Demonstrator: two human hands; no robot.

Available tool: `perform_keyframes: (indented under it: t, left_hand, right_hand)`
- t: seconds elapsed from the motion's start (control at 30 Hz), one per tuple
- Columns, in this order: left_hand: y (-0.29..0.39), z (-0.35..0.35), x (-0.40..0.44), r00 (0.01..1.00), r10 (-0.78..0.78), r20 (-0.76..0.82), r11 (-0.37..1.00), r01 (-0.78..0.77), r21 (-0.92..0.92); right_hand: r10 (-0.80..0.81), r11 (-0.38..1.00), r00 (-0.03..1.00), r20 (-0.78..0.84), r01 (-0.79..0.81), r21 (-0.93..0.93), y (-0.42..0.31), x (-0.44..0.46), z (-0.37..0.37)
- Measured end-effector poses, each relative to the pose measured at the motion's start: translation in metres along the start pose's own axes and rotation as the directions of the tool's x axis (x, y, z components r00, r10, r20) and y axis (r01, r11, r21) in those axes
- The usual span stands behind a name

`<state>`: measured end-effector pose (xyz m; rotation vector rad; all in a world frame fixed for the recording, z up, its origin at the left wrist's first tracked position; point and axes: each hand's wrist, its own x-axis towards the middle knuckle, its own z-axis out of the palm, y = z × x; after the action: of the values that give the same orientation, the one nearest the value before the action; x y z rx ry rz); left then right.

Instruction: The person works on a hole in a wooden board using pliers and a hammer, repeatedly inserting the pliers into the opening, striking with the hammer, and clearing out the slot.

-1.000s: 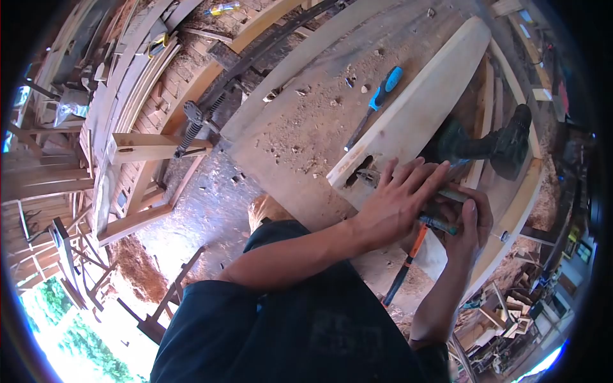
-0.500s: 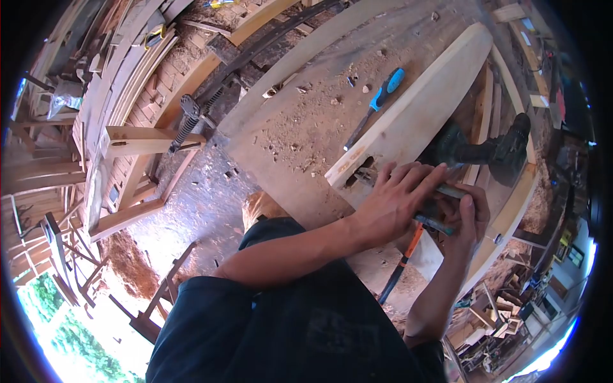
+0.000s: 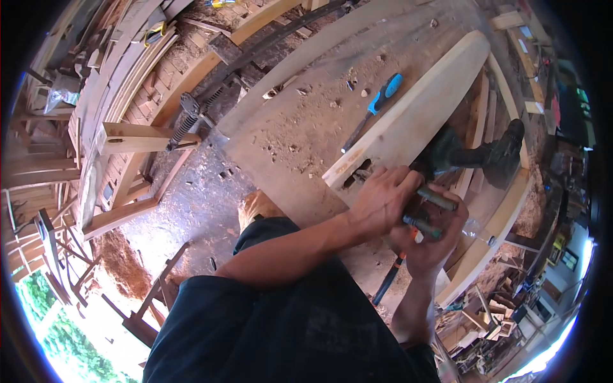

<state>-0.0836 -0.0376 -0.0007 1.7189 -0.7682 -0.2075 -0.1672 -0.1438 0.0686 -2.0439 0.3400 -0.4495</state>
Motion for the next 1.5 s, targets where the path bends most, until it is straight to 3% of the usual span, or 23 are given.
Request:
perform_keyframes:
  t: [0.03,0.13,0.27,0.37,0.47,0.53,0.6,0.67,0.73,0.77,0.83,0.87,1.03,1.23,1.37,1.43,1.5]
  left_hand:
    - [-0.002,0.001,-0.003,1.000,0.029,0.001,1.000,-0.029,0.005]
    - [-0.002,-0.003,-0.007,1.000,0.009,0.013,0.999,-0.008,-0.042]
    - [0.009,-0.018,-0.012,0.997,0.058,-0.049,0.993,-0.063,-0.105]
    - [0.018,-0.023,-0.004,0.992,0.115,-0.053,0.979,-0.122,-0.163]
    - [0.014,-0.022,-0.002,0.994,0.097,0.058,0.985,-0.087,-0.146]
    - [0.009,-0.017,-0.001,0.990,0.078,0.119,0.993,-0.067,-0.095]
    - [0.007,-0.017,-0.002,0.994,0.104,0.013,0.984,-0.101,-0.143]
    - [0.006,-0.019,-0.003,0.990,0.138,-0.031,0.974,-0.141,-0.177]
    - [0.003,-0.026,-0.007,0.984,0.177,-0.014,0.964,-0.176,-0.201]
    - [0.002,-0.027,-0.009,0.981,0.196,-0.011,0.954,-0.193,-0.228]
    - [-0.001,-0.029,-0.009,0.971,0.239,-0.010,0.931,-0.232,-0.283]
    - [-0.002,-0.031,-0.011,0.969,0.247,0.012,0.921,-0.231,-0.315]
    - [-0.015,-0.055,-0.025,0.912,0.401,0.079,0.820,-0.320,-0.474]
    - [-0.016,-0.066,-0.024,0.879,0.470,0.082,0.784,-0.373,-0.496]
    - [-0.006,-0.050,-0.014,0.941,0.333,0.059,0.871,-0.284,-0.401]
    - [-0.006,-0.034,-0.004,0.977,0.211,-0.005,0.895,-0.196,-0.400]
    - [-0.002,-0.023,0.011,0.988,0.062,-0.141,0.933,-0.108,-0.343]
  right_hand:
    - [0.054,0.996,0.997,-0.053,-0.057,-0.067,0.003,-0.005,0.001]
    - [-0.080,0.992,0.993,-0.082,0.071,-0.107,0.000,0.001,0.009]
    - [-0.280,0.943,0.959,0.039,0.282,-0.177,-0.018,0.010,0.015]
    - [-0.164,0.970,0.981,0.104,0.179,-0.162,-0.014,0.004,0.006]
    - [-0.404,0.836,0.903,0.148,0.430,-0.342,-0.020,0.021,0.000]
    - [-0.148,0.983,0.985,0.090,0.136,0.122,0.009,0.026,-0.010]
    - [0.051,0.847,0.992,0.113,-0.103,0.522,0.039,0.043,-0.005]
    - [0.192,0.935,0.980,0.044,-0.196,0.295,0.088,0.065,0.012]
    - [-0.004,0.991,0.996,0.093,0.016,-0.133,0.103,0.077,0.046]
    - [-0.087,0.932,0.985,0.148,0.132,-0.337,0.106,0.079,0.065]
    - [-0.208,0.655,0.931,0.299,0.360,-0.665,0.107,0.083,0.088]
    - [-0.196,0.704,0.942,0.273,0.329,-0.629,0.107,0.083,0.090]
    - [-0.165,0.673,0.944,0.285,0.318,-0.667,0.097,0.083,0.091]
    - [-0.178,0.673,0.942,0.283,0.327,-0.664,0.095,0.085,0.090]
    - [-0.201,0.708,0.948,0.245,0.314,-0.633,0.099,0.085,0.090]
    - [-0.156,0.870,0.983,0.096,0.183,-0.458,0.106,0.079,0.091]
    - [-0.114,0.934,0.993,0.024,0.115,-0.338,0.107,0.076,0.088]
